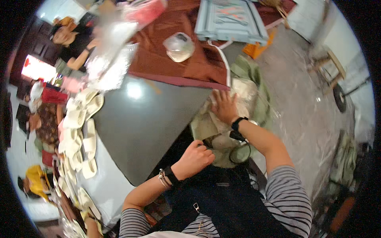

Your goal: Packaging finished slippers into plastic bags and placing them into a collection sack.

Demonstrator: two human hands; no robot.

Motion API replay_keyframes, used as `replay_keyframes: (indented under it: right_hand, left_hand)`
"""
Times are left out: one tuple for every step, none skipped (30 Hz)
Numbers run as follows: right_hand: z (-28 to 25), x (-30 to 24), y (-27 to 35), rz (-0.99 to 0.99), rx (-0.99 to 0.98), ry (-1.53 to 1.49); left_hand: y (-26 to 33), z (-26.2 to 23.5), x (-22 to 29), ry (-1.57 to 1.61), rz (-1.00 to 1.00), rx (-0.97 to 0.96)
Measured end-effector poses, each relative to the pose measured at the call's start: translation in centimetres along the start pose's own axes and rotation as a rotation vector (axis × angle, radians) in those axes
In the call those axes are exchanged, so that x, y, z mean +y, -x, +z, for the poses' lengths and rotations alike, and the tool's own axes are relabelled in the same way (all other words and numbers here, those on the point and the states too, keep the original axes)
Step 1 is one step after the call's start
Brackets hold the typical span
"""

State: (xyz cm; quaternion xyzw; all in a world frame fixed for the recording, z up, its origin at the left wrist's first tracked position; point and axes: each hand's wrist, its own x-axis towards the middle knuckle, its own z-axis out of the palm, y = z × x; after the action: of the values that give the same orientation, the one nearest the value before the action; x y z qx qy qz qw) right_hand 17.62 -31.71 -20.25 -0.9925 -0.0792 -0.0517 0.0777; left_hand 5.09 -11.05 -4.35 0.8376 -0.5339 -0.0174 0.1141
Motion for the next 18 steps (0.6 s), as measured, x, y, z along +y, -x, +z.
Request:
replay_keyframes:
  right_hand:
    - [0.1, -0.2, -0.5, 0.050, -0.055, 0.003]
    - [-0.1, -0.4, -1.0, 0.108, -0.115, 0.010]
    - [-0.5, -0.3, -1.4, 0.130, -0.131, -0.061]
    - [-1.1, -0.5, -1.8, 0.153, -0.153, -0.134]
    - [-1.6, 0.1, -2.2, 0.140, -0.186, -0.136]
    - [-2.1, 0.8, -1.7, 0.037, -0.147, 0.021]
    - [-3.7, 0.5, -1.7, -0.075, -0.101, 0.175]
    - [-7.8, -0.4, -2.0, -0.096, -0.096, 0.184]
    - [-14.0, -1.8, -2.3, -0.217, -0.378, 0.120]
    - [-19.0, -3.1, -2.5, -0.322, -0.660, 0.061]
    - [-22.2, -4.3, -3.0, -0.334, -0.656, 0.072]
    - [-24.7, -6.1, -3.6, -0.542, -0.591, -0.111]
    - [-25.9, -8.4, -4.5, -0.753, -0.526, -0.305]
    - [-26.9, -11.3, -5.5, -0.854, -0.418, -0.346]
    - [-25.6, -13.7, -7.1, -0.948, -0.218, -0.482]
    - [-24.4, -16.4, -9.1, -1.008, -0.102, -0.479]
    - [-21.6, -18.5, -11.9, -1.084, 0.069, -0.440]
    - [-19.5, -21.1, -15.0, -1.107, 0.174, -0.409]
  left_hand:
    - [0.7, 0.5, -0.2, -0.024, -0.037, -0.018]
    - [1.3, 0.2, -0.5, -0.040, -0.062, -0.005]
    - [1.8, -0.2, -0.8, -0.021, -0.120, -0.043]
    - [2.7, -0.7, -0.8, 0.003, -0.178, -0.085]
    - [3.3, -1.4, -0.7, -0.004, -0.192, -0.074]
    - [4.1, -2.2, -0.4, 0.123, -0.229, 0.089]
    - [5.0, -3.2, -0.1, 0.243, -0.271, 0.258]
    - [5.9, -3.9, -0.3, 0.237, -0.285, 0.275]
    - [7.2, -4.9, -0.5, 0.332, -0.359, 0.264]
    - [8.3, -5.9, -0.6, 0.431, -0.418, 0.251]
    - [9.2, -6.9, -0.5, 0.440, -0.471, 0.316]
    - [10.3, -7.4, -0.6, 0.434, -0.484, 0.330]
    - [11.6, -7.5, -0.7, 0.452, -0.534, 0.374]
    - [12.6, -7.9, -0.7, 0.471, -0.574, 0.421]
    - [13.2, -8.4, -0.6, 0.481, -0.604, 0.461]
    - [13.9, -8.5, -0.5, 0.474, -0.615, 0.473]
    - [14.4, -8.5, -0.4, 0.514, -0.638, 0.497]
    - [14.9, -8.4, -0.3, 0.553, -0.666, 0.521]
